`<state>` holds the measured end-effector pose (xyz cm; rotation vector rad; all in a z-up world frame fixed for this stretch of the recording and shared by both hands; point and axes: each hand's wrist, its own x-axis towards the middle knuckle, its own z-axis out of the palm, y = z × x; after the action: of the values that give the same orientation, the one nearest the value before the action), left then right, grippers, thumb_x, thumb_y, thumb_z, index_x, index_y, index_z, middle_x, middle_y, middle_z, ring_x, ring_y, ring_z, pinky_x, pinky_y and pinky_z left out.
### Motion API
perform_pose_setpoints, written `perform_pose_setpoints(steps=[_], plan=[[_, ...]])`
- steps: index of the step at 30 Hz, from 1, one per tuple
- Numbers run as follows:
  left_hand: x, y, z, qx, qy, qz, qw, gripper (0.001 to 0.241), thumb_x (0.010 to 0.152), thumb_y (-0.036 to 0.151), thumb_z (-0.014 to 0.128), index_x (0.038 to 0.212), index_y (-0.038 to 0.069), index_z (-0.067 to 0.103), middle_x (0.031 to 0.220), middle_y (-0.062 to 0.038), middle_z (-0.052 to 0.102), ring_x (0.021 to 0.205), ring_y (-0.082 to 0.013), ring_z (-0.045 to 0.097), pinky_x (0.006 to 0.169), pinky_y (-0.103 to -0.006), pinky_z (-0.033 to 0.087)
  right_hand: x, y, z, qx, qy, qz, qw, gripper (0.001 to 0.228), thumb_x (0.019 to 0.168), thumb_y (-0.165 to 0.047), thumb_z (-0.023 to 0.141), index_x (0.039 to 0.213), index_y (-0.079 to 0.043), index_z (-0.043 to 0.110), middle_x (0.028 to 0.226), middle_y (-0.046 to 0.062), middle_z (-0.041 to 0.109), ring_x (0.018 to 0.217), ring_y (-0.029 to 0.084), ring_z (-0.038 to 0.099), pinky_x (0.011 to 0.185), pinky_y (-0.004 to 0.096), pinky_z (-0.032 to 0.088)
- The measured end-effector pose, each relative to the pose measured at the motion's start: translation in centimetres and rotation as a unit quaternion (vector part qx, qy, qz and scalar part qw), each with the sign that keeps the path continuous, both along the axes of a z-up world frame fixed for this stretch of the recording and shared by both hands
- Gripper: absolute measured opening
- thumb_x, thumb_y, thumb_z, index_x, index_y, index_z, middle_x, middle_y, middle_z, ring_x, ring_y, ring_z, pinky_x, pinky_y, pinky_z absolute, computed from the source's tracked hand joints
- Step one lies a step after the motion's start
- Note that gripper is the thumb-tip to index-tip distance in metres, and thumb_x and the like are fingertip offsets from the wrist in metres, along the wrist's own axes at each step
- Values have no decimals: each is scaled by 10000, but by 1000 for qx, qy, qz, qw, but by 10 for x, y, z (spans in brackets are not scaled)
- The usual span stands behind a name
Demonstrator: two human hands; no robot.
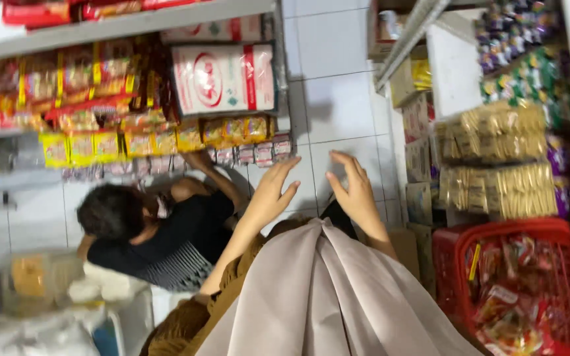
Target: The person organizes seasoning packets by picking them from a basket and stacking them onto a shelf by hand.
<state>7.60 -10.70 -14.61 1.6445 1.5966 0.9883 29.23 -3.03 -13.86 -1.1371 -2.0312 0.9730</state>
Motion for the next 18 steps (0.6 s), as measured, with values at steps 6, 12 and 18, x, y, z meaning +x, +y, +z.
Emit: perform_pose_setpoints(steps=[6, 12, 18], plan=[[17, 4, 0, 12, -11, -120, 993, 497, 962, 161, 645, 1432, 43, 533, 1415, -205, 585, 1327, -399, 539, 1123, -451, 420, 31, -39, 10, 20, 9, -79, 997, 388, 947, -94, 681, 1323, -35, 605, 1333, 167, 641, 1246, 366, 621, 1041, 420, 492], [56, 17, 19, 22, -10, -195, 980, 495, 976, 170, 639, 1447, 60, 530, 1463, -214, 536, 1337, -408, 524, 1119, -446, 425, 75, -74, 28, 58, -12, -168, 984, 377, 936, -74, 680, 1305, -33, 615, 1329, 173, 635, 1243, 376, 617, 1036, 418, 481], [120, 6, 31, 10, -17, -272, 962, 492, 974, 172, 637, 1445, 75, 533, 1470, -204, 529, 1345, -395, 523, 1114, -439, 432, 128, -132, 42, 66, -20, -254, 965, 375, 943, -83, 673, 1310, -41, 606, 1354, 163, 619, 1275, 369, 602, 1070, 414, 470]])
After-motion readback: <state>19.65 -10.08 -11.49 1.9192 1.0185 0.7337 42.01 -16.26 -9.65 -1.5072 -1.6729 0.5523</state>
